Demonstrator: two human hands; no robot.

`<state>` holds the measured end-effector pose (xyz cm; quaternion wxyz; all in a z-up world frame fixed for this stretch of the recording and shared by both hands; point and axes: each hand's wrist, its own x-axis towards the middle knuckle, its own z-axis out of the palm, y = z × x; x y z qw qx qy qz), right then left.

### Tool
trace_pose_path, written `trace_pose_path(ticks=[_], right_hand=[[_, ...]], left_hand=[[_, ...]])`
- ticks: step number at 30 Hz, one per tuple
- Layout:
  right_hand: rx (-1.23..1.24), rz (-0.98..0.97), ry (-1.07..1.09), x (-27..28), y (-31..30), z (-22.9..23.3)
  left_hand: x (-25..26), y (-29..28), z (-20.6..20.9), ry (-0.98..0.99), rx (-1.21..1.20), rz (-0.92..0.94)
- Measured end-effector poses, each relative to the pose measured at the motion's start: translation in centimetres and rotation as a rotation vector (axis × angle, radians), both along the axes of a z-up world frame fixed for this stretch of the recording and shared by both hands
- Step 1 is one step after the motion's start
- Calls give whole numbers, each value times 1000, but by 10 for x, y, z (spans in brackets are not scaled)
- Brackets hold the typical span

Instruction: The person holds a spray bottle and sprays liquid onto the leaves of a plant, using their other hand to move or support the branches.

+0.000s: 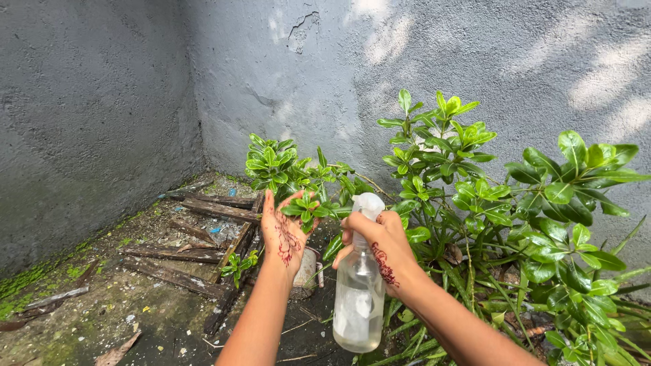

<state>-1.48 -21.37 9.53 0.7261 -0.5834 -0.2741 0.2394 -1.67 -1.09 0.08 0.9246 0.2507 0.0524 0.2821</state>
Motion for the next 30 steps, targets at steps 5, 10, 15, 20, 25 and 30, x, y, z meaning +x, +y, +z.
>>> trace_pose_path(ticks=[5,10,15,20,25,30], right_hand=[[-126,26,-51,-7,0,-3],[-96,56,20,-2,-4,-15],[-186,31,-87,-1,-3,-14],[-146,24,-82,-3,1,-11],[-214,57,-150,-4,5,-14],[-211,94,-123,-5,3,-18]], left_hand=[[0,-8,-13,36,-79,-11],[2,-9,-15,2,-87,-10],[4,-6,-18,-4,-88,-6],[10,1,-24,112,-62,50],[4,6,-15,140,-52,53],[1,4,-11,117,-37,57]])
